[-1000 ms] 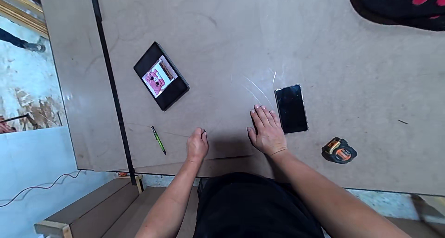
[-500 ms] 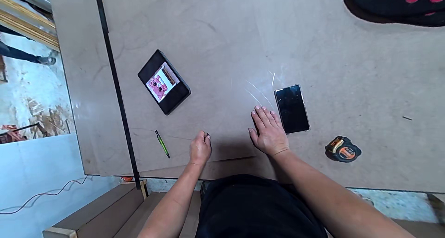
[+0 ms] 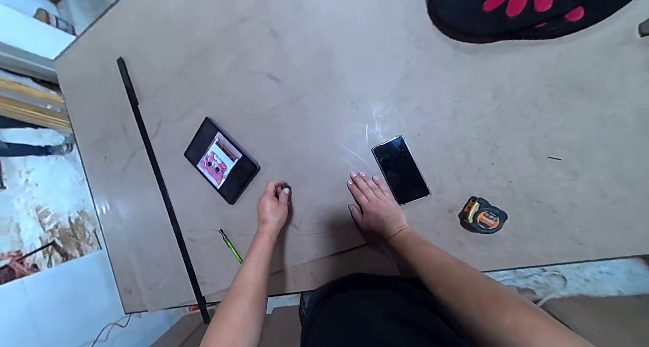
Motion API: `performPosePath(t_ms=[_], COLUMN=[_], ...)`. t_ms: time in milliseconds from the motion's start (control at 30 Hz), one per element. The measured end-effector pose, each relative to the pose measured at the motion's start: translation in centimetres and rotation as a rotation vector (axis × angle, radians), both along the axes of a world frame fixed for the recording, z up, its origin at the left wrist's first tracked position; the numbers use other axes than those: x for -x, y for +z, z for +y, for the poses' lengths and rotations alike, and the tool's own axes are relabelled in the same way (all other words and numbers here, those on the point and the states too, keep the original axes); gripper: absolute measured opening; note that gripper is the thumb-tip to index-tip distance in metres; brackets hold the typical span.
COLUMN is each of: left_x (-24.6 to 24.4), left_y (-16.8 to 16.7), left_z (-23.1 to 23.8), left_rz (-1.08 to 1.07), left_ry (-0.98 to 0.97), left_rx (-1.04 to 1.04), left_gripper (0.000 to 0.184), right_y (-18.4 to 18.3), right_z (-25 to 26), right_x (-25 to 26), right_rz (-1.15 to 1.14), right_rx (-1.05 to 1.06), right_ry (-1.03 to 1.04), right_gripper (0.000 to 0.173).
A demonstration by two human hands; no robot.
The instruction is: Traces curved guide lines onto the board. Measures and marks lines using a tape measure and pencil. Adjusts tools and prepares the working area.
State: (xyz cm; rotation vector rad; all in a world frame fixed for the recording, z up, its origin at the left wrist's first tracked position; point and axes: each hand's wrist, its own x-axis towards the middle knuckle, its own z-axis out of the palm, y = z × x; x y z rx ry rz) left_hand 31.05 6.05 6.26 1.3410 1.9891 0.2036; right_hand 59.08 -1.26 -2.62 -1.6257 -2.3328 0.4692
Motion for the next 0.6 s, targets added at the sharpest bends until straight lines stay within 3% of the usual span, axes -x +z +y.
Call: performPosePath(t_ms=[233,367,500,600], left_x=[-7.1,-8.5,-8.4,-8.4], left_y=[-0.8,-1.7,-1.0,-1.2], left_z=[10.8,12.4,12.9,12.9], left_rz=[0.145,0.267,0.288,0.275], left_ry=[-0.222,-0.426,-0.354,-0.455], left_rx=[-0.020,-0.074,-0.015,-0.009], left_gripper=[0.029,0.024,0.022,0.024], right_y=[-0.4,-0.5,-0.4,-0.6], right_z=[-0.2,-0.2,-0.3,-0.3], right_x=[-0.1,-0.1,0.0,0.0], right_rz=[0.081,0.050,0.035,0.029], right_rx=[-0.046,-0.059,-0.049,-0.052], right_ry=[-0.002,-0.004,-0.001,-0.006], right_gripper=[0.058,0.058,0.058,0.059])
